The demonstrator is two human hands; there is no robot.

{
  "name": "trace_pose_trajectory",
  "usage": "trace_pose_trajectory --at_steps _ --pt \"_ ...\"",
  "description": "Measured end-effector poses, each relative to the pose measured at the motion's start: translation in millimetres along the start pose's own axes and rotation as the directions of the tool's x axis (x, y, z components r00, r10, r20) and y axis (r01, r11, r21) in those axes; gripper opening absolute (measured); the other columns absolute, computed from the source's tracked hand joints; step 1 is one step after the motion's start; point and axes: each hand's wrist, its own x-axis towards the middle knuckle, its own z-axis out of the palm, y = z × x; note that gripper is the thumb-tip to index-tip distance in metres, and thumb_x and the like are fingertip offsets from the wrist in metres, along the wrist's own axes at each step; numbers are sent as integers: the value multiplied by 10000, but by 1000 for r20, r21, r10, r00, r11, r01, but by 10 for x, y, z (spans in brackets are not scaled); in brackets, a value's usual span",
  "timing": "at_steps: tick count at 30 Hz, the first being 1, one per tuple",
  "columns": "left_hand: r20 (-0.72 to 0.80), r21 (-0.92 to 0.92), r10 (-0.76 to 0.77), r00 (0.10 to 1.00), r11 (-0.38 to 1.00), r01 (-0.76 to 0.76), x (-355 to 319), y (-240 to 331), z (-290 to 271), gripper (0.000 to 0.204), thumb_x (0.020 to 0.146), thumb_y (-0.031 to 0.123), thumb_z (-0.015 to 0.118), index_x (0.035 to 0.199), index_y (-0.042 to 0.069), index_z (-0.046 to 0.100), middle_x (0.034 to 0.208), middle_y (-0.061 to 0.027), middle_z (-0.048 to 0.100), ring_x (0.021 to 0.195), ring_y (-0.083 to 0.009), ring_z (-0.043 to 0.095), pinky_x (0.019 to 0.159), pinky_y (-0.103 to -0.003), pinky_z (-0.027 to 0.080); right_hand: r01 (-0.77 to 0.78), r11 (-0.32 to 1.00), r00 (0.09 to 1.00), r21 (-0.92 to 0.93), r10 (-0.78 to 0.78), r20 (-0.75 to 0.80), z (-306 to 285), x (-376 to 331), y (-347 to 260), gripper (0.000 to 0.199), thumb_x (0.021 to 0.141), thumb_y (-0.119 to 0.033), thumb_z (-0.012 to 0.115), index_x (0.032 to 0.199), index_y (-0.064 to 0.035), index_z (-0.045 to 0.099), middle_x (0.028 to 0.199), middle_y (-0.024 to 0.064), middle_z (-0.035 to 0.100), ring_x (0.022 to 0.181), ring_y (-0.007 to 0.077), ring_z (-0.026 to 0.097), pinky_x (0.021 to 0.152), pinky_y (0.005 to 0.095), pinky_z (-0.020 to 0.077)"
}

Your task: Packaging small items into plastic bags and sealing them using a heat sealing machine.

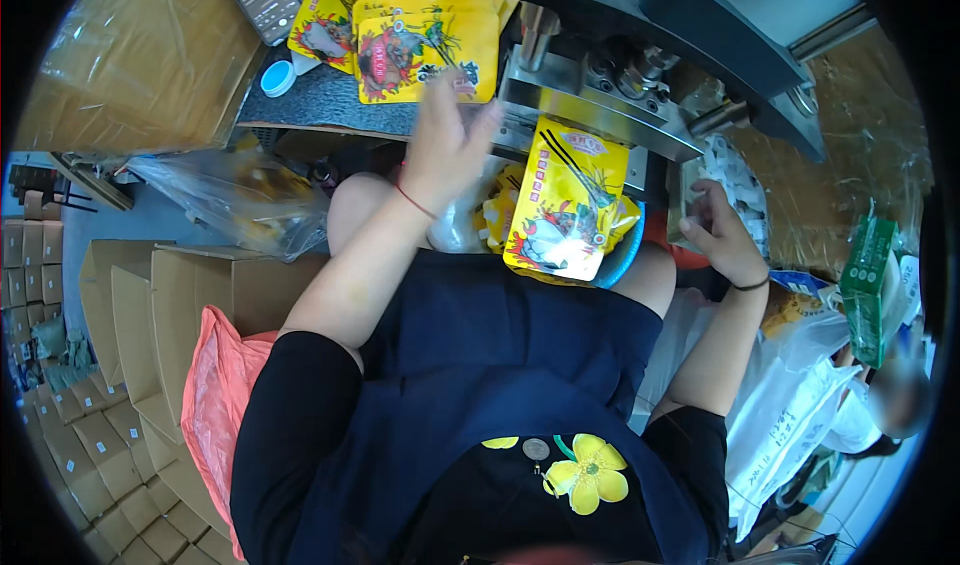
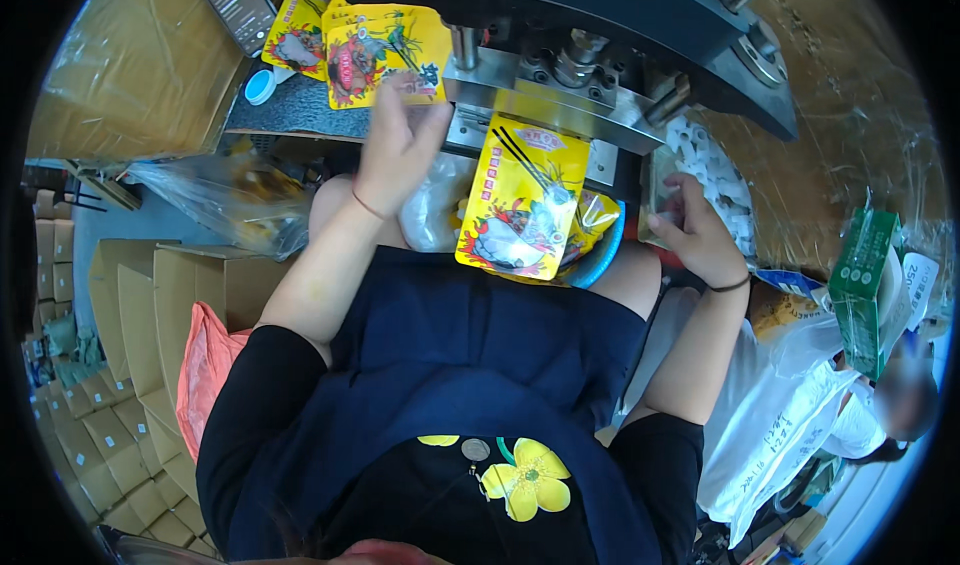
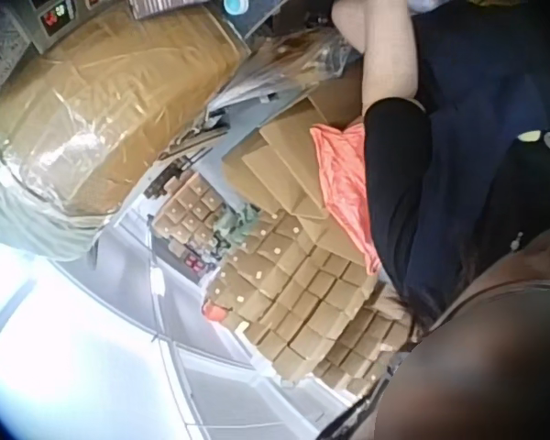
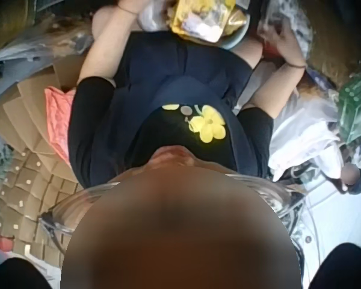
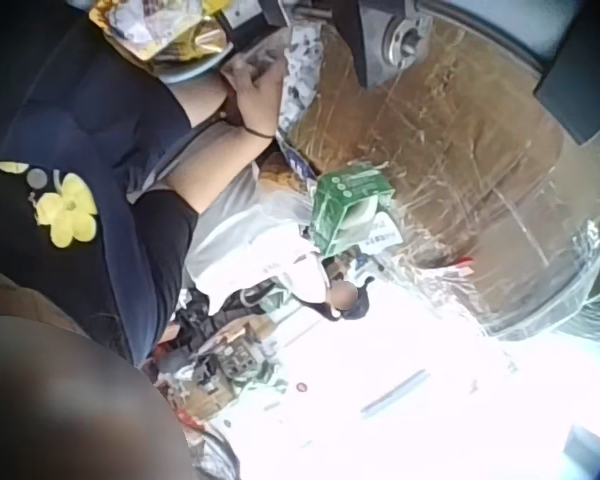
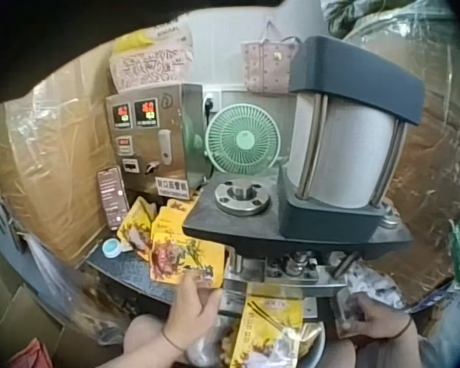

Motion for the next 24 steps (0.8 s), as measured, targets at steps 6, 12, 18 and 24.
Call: trace_pose_trajectory --at_steps 6,12,18,24 --pt "349 535 252 903 737 -412 -145 -337 -443 571 911 384 646 1400 115 529 1498 -182 426 1417 -370 367 1125 -560 278 3 988 981 151 -32 189 -218 22 263 362 928 -150 671 1236 -68 497 968 23 548 883 110 502 806 262 423" --pt "162 -301 -127 979 938 172 -430 -293 -546 219 963 110 602 1149 15 668 934 -116 708 856 -219 680 764 -305 527 117 973 976 198 -76 -204 -73 27 238 260 952 -64 615 1180 -52 491 1025 28 594 882 146 588 773 238 461" --pt "525 -289 -104 845 912 292 -524 182 -271 196 870 131 757 971 -32 715 817 -97 716 727 -55 635 631 -256 498 193 977 933 -88 -210 -293 530 -68 -617 218 852 -40 734 1040 1 632 955 93 680 894 169 649 767 267 524" --pt "686 -337 -74 724 849 407 -658 476 45 242 929 189 726 989 -44 706 838 -27 706 729 -84 656 677 -235 541 470 879 793 -81 -461 -398 886 127 -1069 141 908 -127 680 940 10 686 865 89 648 780 197 618 705 298 480"
